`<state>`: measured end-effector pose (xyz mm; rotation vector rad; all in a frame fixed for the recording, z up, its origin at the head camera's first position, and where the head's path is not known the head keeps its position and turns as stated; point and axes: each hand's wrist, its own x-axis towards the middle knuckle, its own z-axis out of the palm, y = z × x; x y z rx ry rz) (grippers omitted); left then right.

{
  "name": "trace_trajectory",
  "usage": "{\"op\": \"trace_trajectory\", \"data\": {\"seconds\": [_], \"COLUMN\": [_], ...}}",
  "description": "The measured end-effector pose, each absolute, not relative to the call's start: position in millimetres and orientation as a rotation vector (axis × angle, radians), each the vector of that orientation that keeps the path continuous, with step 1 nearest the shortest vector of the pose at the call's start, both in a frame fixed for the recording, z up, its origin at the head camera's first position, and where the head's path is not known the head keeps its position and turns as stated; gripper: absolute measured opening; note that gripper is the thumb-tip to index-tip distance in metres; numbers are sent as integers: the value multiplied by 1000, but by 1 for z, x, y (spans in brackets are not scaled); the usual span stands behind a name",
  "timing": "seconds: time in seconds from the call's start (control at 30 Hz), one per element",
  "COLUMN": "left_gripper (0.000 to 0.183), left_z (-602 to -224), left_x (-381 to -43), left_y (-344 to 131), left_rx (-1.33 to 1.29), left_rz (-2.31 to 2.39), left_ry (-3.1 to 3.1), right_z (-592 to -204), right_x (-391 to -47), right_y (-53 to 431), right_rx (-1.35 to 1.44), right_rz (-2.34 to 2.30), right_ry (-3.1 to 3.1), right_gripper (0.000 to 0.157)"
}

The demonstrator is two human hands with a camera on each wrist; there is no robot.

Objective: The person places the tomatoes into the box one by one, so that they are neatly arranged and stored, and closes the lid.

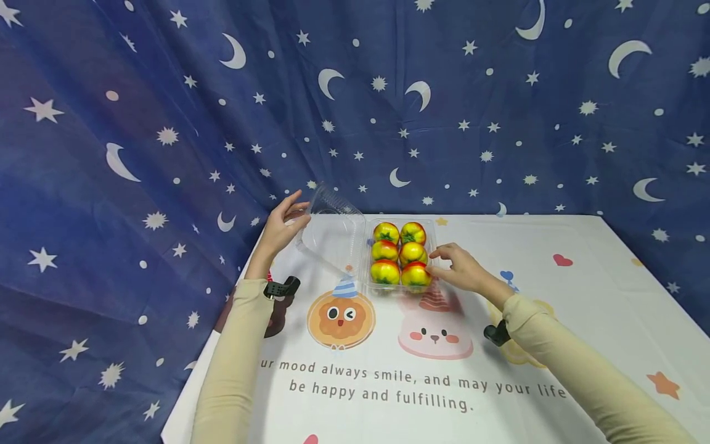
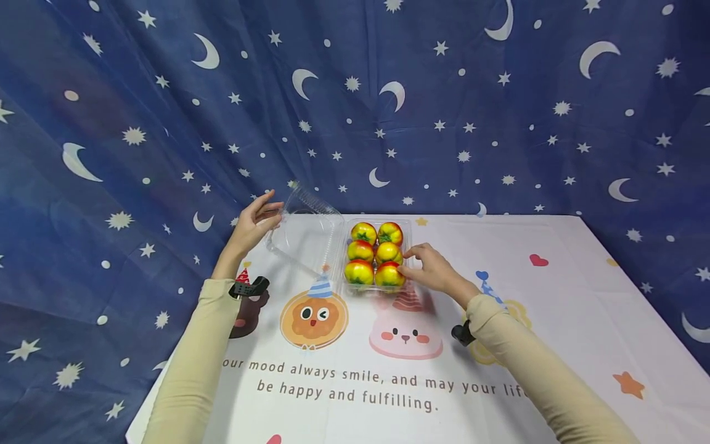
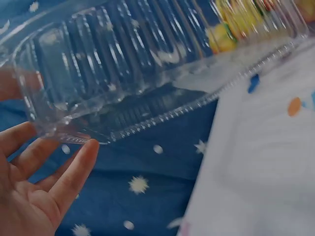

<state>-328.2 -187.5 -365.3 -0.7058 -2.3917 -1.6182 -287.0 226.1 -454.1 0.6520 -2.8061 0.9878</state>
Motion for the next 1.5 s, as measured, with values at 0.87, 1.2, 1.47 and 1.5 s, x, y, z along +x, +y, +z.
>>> {"op": "trace_trajectory", "data": {"seconds": [0.87, 1.2, 1.47, 1.5], "left_gripper": [57, 55, 57, 57], "left_z": [-338, -340, -343, -344], "left_x": [-324, -325, -325, -325], "left_y": [-116, -91, -80, -78], "left_rx": [-951, -1027, -1037, -1040], "left_rz": [-1593, -1756, -1794, -1787], "left_ry": [-2196, -2106, -2151, -2158], "right_z": [-464, -465, -466, -466], "right_x": [-280, -280, -280, -280], "right_y": [235, 239, 241, 241], "right_rx": [542, 520, 520, 521], "right_rz": [1177, 1218, 1242, 1244], "right_ry": [-2855, -2835, -2806, -2806], "right_gripper": [42, 45, 47, 47]}}
